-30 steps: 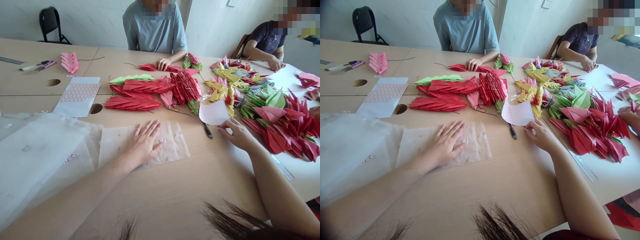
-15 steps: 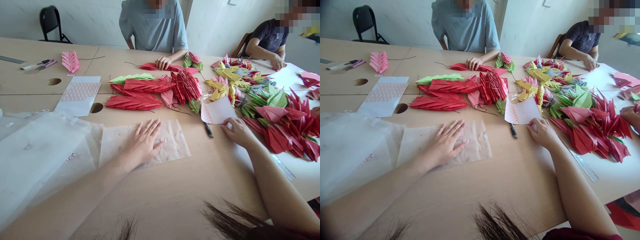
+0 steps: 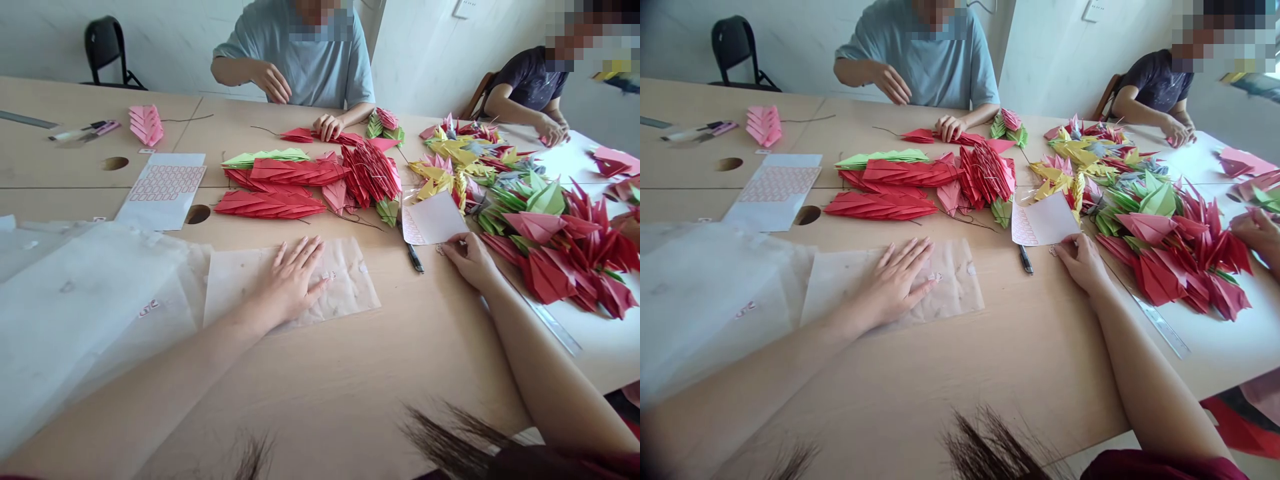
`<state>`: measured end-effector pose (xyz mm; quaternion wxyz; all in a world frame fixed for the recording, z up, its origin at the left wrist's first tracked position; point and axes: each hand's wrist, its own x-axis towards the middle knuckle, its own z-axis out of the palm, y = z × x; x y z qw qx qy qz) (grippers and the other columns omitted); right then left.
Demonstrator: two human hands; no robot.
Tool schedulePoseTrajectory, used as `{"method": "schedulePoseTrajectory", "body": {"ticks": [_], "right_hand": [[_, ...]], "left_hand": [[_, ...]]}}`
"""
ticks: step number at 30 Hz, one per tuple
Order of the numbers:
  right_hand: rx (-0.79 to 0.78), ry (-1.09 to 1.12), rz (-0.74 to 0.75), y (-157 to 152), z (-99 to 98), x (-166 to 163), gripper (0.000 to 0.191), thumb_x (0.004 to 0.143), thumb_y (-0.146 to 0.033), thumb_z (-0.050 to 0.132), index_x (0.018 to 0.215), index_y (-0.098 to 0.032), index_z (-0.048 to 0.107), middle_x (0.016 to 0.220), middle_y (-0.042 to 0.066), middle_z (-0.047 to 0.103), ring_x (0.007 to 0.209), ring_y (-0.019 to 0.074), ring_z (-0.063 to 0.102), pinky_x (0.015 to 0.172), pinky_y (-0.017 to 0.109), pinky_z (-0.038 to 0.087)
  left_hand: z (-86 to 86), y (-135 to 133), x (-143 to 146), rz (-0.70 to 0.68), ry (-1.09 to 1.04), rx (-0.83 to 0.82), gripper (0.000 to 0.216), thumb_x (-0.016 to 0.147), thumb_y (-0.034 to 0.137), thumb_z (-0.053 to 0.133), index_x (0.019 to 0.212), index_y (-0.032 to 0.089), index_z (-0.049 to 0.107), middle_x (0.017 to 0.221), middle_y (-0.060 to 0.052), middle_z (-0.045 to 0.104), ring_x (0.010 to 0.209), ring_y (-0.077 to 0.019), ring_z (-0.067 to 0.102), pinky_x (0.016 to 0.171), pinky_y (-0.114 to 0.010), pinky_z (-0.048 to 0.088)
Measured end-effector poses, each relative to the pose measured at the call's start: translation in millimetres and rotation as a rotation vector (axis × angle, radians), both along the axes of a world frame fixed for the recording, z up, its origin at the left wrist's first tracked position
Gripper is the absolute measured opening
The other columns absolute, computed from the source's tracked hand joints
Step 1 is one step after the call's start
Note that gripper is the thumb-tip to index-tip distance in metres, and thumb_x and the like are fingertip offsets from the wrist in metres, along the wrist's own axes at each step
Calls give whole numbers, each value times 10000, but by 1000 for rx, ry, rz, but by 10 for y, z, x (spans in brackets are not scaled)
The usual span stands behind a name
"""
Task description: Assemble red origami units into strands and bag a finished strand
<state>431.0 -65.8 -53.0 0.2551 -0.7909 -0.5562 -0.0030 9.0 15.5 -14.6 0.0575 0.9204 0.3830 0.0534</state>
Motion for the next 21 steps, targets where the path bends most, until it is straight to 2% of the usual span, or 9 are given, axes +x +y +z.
{"method": "schedulePoseTrajectory", "body": {"ticks": [4, 8, 9, 11, 13, 16, 18, 21], "right_hand": [[-18, -120, -1, -53, 165, -165, 291, 880, -486, 468, 933, -217, 565, 967, 101, 630, 846, 258, 562, 746, 391, 438], [52, -282, -83, -135, 503, -556, 271, 939, -436, 430, 911, -223, 595, 902, 105, 646, 746, 240, 572, 619, 349, 384], [106, -320, -34, -140, 591, -697, 257, 946, -420, 437, 914, -223, 598, 885, 98, 643, 757, 234, 581, 628, 342, 392], [153, -252, 210, -114, 737, -1013, 207, 951, -369, 462, 904, -219, 596, 872, 69, 638, 771, 198, 601, 676, 314, 434], [49, -127, 450, -42, 821, -1337, 174, 951, -341, 477, 963, -221, 604, 932, 60, 635, 762, 170, 606, 672, 291, 455], [-128, 7, 669, 107, 819, -1761, 134, 939, -291, 510, 992, -228, 616, 995, 49, 635, 808, 161, 618, 711, 285, 470], [-217, 68, 725, 194, 755, -1976, 128, 934, -247, 507, 1001, -222, 614, 999, 42, 632, 799, 152, 623, 716, 279, 469], [-252, 72, 656, 269, 638, -2197, 155, 951, -223, 455, 1003, -205, 599, 1037, 56, 618, 796, 159, 623, 719, 290, 460]], "left_hand": [[4, -8, -4, -4, -16, -12, 643, 976, 503, 313, 1522, 170, 241, 1604, -53, 193, 1490, -240, 157, 1219, -500, 103], [-23, -6, -17, -14, -55, -2, 645, 966, 540, 333, 1525, 229, 243, 1600, -54, 221, 1488, -270, 156, 1209, -511, 112], [-29, -6, -20, -20, -68, 4, 652, 954, 568, 350, 1522, 265, 248, 1600, -49, 224, 1488, -286, 152, 1204, -521, 114], [-29, -10, -24, -33, -84, 6, 665, 922, 627, 384, 1509, 336, 269, 1602, -42, 220, 1484, -320, 147, 1192, -542, 125], [-9, -21, -21, -28, -86, -4, 674, 897, 665, 397, 1493, 366, 297, 1604, -46, 212, 1480, -343, 149, 1179, -572, 128], [44, -40, -7, -65, -84, -12, 657, 919, 640, 373, 1485, 308, 335, 1607, -55, 200, 1483, -311, 161, 1186, -584, 76], [72, -47, 3, -122, -89, -25, 649, 941, 602, 361, 1483, 245, 342, 1604, -56, 207, 1485, -265, 171, 1208, -536, 65], [78, -47, 8, -160, -93, -74, 628, 957, 554, 369, 1485, 215, 334, 1592, -44, 247, 1482, -225, 188, 1220, -465, 119]]}}
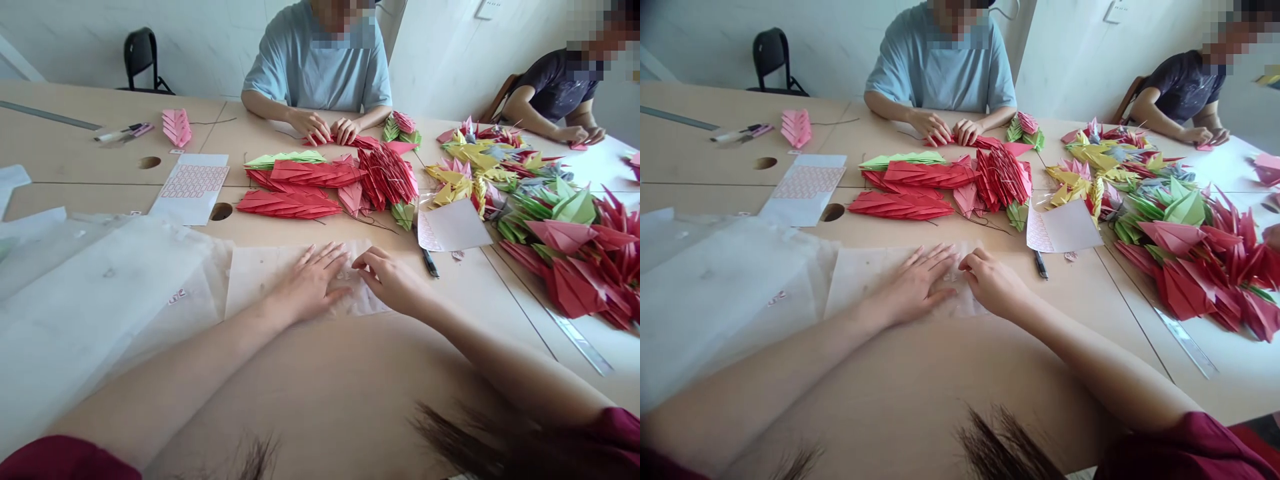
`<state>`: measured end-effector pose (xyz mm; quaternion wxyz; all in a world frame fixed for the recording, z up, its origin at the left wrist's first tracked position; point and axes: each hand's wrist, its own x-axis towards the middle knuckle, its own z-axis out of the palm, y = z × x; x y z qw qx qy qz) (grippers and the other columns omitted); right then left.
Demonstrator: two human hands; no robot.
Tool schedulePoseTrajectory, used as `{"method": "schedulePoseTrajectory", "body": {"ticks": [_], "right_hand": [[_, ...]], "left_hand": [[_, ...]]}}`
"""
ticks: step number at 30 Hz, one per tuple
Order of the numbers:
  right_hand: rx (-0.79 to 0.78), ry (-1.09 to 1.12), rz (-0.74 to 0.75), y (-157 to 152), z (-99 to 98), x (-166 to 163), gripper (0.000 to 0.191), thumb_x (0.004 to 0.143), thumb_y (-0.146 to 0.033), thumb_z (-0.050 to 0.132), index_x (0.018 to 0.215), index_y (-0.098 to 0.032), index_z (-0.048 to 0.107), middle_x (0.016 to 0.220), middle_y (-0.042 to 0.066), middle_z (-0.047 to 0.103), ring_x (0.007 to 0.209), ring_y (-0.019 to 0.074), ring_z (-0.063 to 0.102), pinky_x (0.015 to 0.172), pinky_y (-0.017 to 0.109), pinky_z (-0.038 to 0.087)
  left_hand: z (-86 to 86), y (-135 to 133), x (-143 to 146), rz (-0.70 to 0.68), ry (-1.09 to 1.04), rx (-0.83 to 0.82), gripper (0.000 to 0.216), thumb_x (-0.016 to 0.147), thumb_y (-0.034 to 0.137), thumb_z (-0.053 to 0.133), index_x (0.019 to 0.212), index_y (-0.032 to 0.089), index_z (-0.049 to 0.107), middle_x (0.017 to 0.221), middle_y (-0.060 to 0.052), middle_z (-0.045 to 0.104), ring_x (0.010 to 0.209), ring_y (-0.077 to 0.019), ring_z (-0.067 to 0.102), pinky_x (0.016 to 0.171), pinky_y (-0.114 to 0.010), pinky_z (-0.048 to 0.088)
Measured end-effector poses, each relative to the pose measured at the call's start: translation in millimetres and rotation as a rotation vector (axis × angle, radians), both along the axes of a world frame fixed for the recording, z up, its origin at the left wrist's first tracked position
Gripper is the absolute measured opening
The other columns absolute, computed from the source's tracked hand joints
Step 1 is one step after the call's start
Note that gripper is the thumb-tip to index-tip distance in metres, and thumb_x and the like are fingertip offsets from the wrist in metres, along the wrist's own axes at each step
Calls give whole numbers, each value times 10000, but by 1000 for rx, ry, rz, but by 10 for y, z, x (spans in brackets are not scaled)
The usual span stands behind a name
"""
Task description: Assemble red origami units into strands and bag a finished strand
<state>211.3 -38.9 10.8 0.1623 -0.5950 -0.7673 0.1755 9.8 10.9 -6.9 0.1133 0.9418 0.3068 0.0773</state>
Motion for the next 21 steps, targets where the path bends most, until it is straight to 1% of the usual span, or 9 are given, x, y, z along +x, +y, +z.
{"method": "schedulePoseTrajectory", "body": {"ticks": [2, 5, 10, 16, 21], "right_hand": [[-3, -18, -61, 13, -51, -91, 159, 960, -230, 433, 973, -197, 588, 1025, 64, 613, 812, 175, 620, 715, 296, 452], [-15, -25, -100, 5, -66, -168, 150, 960, -229, 432, 923, -198, 574, 990, 64, 614, 820, 187, 615, 712, 296, 443], [-48, -27, -104, -7, -49, -192, 143, 963, -225, 438, 914, -201, 571, 993, 63, 615, 825, 194, 615, 714, 302, 440], [16, 27, -94, -12, -109, -165, 120, 952, -222, 448, 909, -218, 560, 967, 47, 609, 826, 189, 618, 706, 293, 439], [-25, -24, -116, -9, -90, -204, 96, 946, -242, 462, 901, -215, 541, 977, 50, 597, 778, 181, 602, 661, 287, 425]], "left_hand": [[-14, 1, -2, 0, -2, -16, 623, 957, 539, 383, 1491, 224, 322, 1588, -36, 261, 1481, -217, 193, 1220, -450, 129], [-32, -5, -2, 11, -14, -11, 667, 932, 574, 412, 1498, 236, 307, 1595, -36, 241, 1485, -224, 176, 1222, -446, 113], [-25, -17, 6, 28, 4, -30, 695, 918, 602, 418, 1504, 250, 293, 1603, -34, 217, 1489, -234, 159, 1222, -448, 112], [-37, -14, 3, 22, -13, -24, 696, 916, 613, 411, 1502, 254, 298, 1601, -28, 226, 1489, -237, 157, 1223, -442, 106], [-34, -23, 14, 36, -6, -28, 714, 915, 639, 383, 1502, 241, 299, 1600, -37, 225, 1488, -237, 162, 1223, -442, 104]]}}
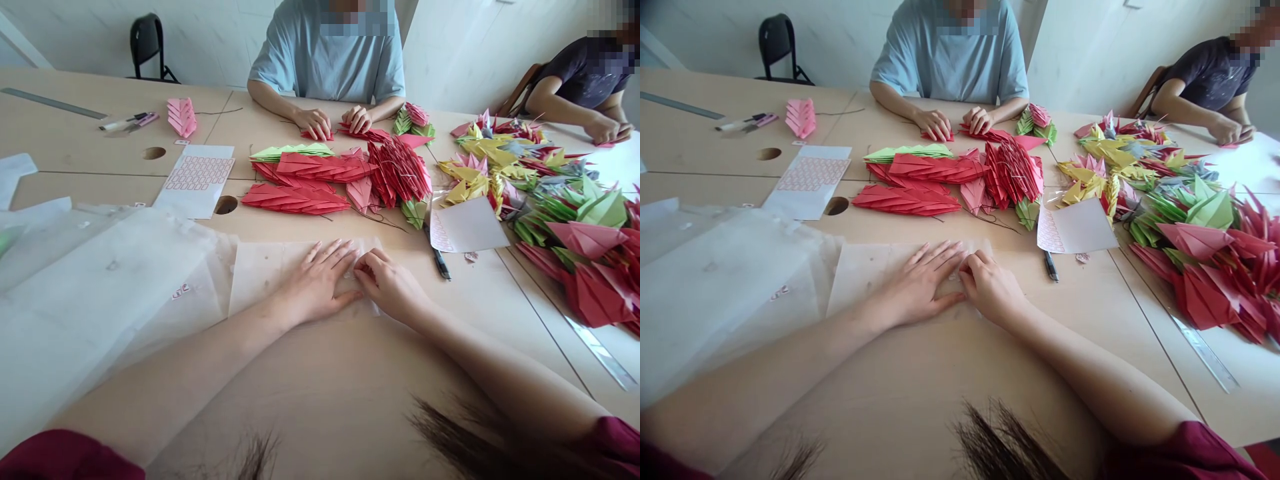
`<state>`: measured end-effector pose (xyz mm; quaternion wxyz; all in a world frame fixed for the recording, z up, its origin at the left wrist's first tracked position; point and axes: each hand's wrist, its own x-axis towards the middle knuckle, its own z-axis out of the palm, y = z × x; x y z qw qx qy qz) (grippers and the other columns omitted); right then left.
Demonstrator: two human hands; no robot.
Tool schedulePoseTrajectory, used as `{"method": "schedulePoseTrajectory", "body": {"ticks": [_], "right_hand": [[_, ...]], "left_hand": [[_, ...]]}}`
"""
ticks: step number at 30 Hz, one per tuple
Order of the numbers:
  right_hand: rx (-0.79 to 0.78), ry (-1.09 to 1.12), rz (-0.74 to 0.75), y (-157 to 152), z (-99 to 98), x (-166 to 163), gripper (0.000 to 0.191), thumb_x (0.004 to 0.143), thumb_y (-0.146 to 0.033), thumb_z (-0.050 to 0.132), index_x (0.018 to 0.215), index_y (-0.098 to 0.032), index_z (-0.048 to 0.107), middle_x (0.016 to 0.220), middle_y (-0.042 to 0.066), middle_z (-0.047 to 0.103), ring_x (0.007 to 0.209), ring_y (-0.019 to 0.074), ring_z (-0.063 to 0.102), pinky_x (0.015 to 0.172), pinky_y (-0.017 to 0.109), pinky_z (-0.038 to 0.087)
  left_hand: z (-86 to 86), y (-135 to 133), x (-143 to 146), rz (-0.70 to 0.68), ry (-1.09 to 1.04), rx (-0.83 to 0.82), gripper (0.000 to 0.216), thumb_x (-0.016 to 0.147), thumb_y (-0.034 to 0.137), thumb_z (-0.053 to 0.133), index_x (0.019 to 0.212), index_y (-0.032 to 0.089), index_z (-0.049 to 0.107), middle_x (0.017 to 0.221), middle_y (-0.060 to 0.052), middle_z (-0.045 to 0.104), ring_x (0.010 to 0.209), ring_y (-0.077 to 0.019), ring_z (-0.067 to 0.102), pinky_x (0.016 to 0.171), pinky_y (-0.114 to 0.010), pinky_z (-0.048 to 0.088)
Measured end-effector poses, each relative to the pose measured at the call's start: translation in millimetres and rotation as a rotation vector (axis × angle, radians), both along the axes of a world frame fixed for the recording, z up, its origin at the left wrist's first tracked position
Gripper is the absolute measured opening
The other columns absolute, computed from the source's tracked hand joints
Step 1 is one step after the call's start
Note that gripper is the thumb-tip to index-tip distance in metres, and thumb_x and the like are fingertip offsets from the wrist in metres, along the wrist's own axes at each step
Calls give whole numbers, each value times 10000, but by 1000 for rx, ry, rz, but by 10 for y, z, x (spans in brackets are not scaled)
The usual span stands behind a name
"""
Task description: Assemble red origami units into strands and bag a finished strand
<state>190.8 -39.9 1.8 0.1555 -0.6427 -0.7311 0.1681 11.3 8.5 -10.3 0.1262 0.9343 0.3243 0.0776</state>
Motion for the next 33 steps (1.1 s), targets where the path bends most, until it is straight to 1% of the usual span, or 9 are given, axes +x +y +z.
{"method": "schedulePoseTrajectory", "body": {"ticks": [4, 8, 15, 19, 24, 29, 31, 33], "right_hand": [[10, -23, 18, 34, -13, -20, 93, 953, -244, 460, 889, -214, 521, 971, 53, 591, 760, 178, 589, 635, 282, 418], [47, -90, 53, 48, -76, 0, 110, 976, -256, 426, 924, -207, 511, 999, 76, 589, 775, 193, 589, 604, 285, 416], [108, -108, 143, 43, -154, 72, 103, 988, -247, 398, 950, -214, 488, 1024, 93, 584, 869, 218, 596, 647, 299, 451], [109, -53, 189, 17, -107, 110, 94, 983, -243, 411, 930, -218, 485, 987, 79, 578, 855, 212, 587, 697, 311, 462], [124, 80, 153, -17, -18, 148, 87, 965, -218, 412, 925, -220, 489, 972, 71, 581, 836, 202, 573, 722, 315, 461], [158, 154, 155, -11, -67, 158, 113, 958, -200, 409, 982, -209, 519, 995, 75, 573, 879, 199, 566, 791, 327, 455], [154, 196, 155, -3, -70, 151, 114, 950, -196, 423, 982, -209, 532, 982, 66, 574, 846, 185, 563, 774, 316, 453], [159, 239, 139, 10, -24, 174, 96, 936, -206, 455, 961, -207, 548, 932, 50, 576, 781, 166, 552, 712, 290, 446]], "left_hand": [[7, -6, 12, 3, -3, 2, 728, 914, 640, 385, 1510, 237, 279, 1598, -41, 234, 1487, -240, 167, 1222, -443, 109], [-2, -6, 9, 7, -5, 8, 724, 911, 615, 422, 1513, 240, 273, 1596, -40, 241, 1488, -238, 163, 1224, -436, 108], [-6, -13, 3, 14, -1, 15, 716, 909, 613, 429, 1507, 248, 283, 1597, -27, 238, 1488, -230, 169, 1229, -429, 104], [7, -12, 6, 13, 16, 9, 710, 908, 613, 428, 1506, 258, 284, 1601, -21, 225, 1490, -229, 157, 1227, -436, 96], [13, -14, 5, 0, 16, 21, 717, 916, 618, 399, 1510, 235, 273, 1602, -17, 220, 1491, -225, 150, 1226, -430, 88], [24, -14, 11, 0, 27, 13, 727, 913, 620, 403, 1512, 229, 271, 1602, -13, 215, 1490, -229, 148, 1225, -424, 76], [33, -10, 16, 4, 36, 5, 733, 910, 621, 411, 1511, 224, 275, 1603, -13, 212, 1490, -232, 147, 1225, -427, 79], [37, -2, 19, 1, 45, -5, 739, 910, 627, 406, 1512, 219, 275, 1604, -15, 204, 1491, -235, 146, 1223, -437, 82]]}}
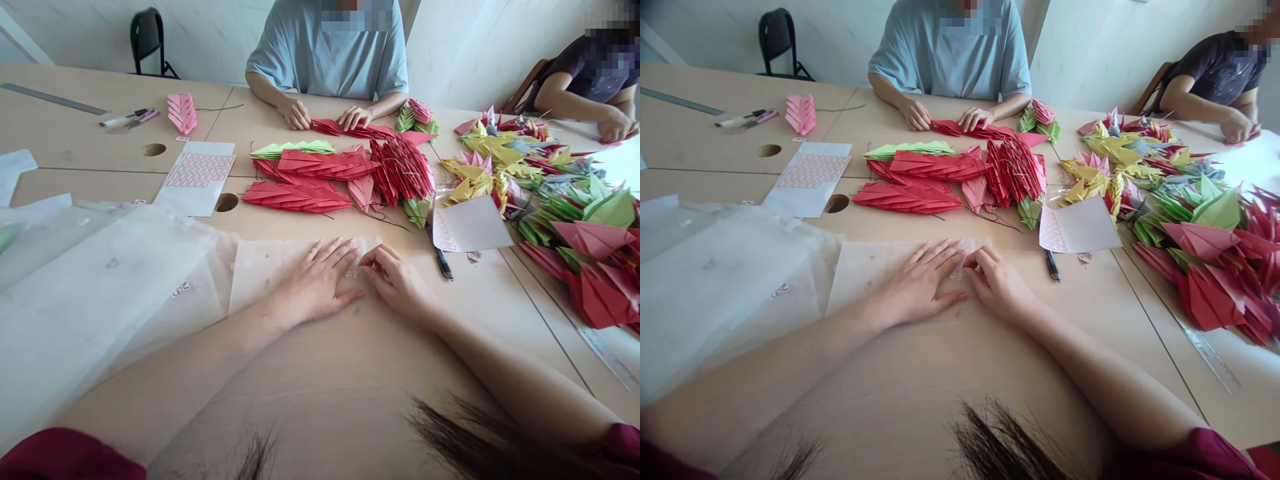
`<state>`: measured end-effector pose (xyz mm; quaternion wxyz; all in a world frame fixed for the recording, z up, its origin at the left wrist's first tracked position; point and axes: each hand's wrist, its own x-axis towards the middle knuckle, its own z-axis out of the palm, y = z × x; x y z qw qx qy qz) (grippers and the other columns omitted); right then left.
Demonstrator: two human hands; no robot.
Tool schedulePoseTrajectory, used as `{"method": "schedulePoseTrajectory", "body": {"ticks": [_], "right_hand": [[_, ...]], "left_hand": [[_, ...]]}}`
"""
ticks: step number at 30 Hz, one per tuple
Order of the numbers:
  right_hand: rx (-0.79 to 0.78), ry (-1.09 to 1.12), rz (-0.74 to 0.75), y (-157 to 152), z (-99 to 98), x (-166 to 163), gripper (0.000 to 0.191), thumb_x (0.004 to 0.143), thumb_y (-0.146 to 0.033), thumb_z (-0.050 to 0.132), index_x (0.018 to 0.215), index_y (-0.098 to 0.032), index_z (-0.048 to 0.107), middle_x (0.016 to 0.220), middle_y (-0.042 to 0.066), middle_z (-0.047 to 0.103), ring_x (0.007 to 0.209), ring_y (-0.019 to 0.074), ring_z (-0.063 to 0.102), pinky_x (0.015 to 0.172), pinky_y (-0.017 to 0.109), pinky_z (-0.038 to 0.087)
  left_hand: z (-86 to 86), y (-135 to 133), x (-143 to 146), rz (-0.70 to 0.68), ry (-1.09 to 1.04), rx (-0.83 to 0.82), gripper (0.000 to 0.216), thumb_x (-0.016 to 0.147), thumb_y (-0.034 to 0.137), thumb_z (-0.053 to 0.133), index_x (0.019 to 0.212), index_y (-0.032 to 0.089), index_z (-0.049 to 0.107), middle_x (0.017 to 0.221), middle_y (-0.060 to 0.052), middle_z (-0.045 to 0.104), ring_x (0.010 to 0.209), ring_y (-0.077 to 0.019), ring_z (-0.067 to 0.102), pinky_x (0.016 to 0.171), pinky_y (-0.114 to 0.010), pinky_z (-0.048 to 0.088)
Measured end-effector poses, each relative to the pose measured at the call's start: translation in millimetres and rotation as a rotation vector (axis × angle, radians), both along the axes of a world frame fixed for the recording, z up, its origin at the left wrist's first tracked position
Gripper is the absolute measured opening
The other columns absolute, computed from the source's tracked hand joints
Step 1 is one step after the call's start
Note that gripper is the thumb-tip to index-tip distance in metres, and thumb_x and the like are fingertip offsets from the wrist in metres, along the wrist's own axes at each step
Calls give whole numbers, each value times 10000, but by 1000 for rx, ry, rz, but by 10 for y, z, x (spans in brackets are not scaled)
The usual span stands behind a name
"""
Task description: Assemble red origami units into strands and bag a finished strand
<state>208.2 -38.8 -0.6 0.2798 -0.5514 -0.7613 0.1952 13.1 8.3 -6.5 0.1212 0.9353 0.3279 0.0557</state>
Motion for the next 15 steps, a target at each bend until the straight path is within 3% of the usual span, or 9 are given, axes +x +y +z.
{"method": "schedulePoseTrajectory", "body": {"ticks": [4, 8, 12, 15], "right_hand": [[-14, 34, -131, -1, 208, 307, 100, 900, -282, 544, 861, -201, 587, 792, 13, 578, 699, 139, 527, 627, 255, 405], [-207, 12, -388, -121, 343, 986, 268, 865, -456, 584, 828, -191, 605, 663, -9, 567, 564, 115, 468, 534, 254, 341], [-292, -61, -686, -270, 238, 1595, 335, 844, -480, 580, 842, -153, 652, 640, 24, 577, 516, 110, 422, 498, 283, 309], [-252, -56, -758, -299, 43, 1819, 344, 828, -450, 598, 828, -120, 694, 630, 61, 607, 516, 122, 468, 493, 285, 337]], "left_hand": [[-27, 20, -11, -9, -2, -3, 744, 921, 639, 363, 1518, 206, 262, 1604, -30, 203, 1489, -244, 155, 1221, -452, 81], [-74, 31, -24, -11, -25, 34, 743, 920, 637, 372, 1519, 211, 261, 1602, -25, 208, 1487, -243, 164, 1224, -448, 68], [-99, 33, -20, -11, -36, 63, 751, 914, 641, 386, 1518, 213, 262, 1600, -25, 217, 1484, -241, 177, 1223, -443, 78], [-107, 35, -14, -12, -48, 91, 740, 918, 638, 382, 1515, 216, 268, 1599, -20, 223, 1482, -237, 184, 1224, -438, 84]]}}
